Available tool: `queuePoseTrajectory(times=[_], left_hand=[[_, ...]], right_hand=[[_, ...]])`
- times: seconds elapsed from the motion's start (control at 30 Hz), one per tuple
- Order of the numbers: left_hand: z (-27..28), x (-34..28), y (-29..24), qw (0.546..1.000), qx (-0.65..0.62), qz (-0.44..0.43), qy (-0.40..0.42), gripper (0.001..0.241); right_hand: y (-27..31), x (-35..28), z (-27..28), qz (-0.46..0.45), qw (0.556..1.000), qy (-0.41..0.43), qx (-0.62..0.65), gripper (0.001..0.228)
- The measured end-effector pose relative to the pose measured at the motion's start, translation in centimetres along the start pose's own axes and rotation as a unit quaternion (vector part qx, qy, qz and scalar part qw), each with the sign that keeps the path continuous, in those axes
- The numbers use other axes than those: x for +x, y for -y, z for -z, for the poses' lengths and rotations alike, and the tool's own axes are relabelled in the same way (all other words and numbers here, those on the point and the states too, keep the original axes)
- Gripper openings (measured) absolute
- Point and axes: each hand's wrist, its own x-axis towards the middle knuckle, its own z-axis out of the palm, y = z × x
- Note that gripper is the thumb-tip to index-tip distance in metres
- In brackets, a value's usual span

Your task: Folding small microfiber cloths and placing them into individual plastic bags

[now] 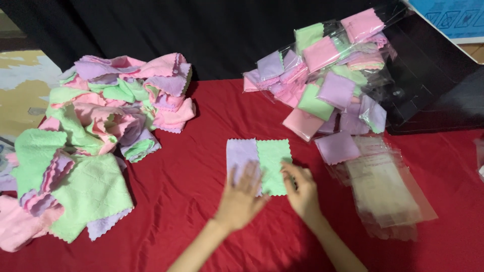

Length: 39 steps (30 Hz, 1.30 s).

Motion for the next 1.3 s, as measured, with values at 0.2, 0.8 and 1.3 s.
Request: queuePoseTrajectory(times=[0.2, 0.8, 1.3], left_hand=[[-1.9, -0.8, -8.3, 0.995, -0.074, -0.047, 0.049, 0.05], [-0.6, 0.8, -8.0, 0.951, -0.258, 0.166, -0.048, 0.052], [2.2, -2.4, -2.0, 0.881, -0.277, 0.302, -0.238, 0.019]], right_hand=[[-6.9, 2.2, 0.0, -0.038, 0.996, 0.01, -0.083, 0.042], [-5.3, 13.0, -4.2, -0.202, 0.97, 0.136, -0.025, 0.018], [2.8, 13.0, -11.9, -0.183, 0.949, 0.2, 0.161, 0.025]])
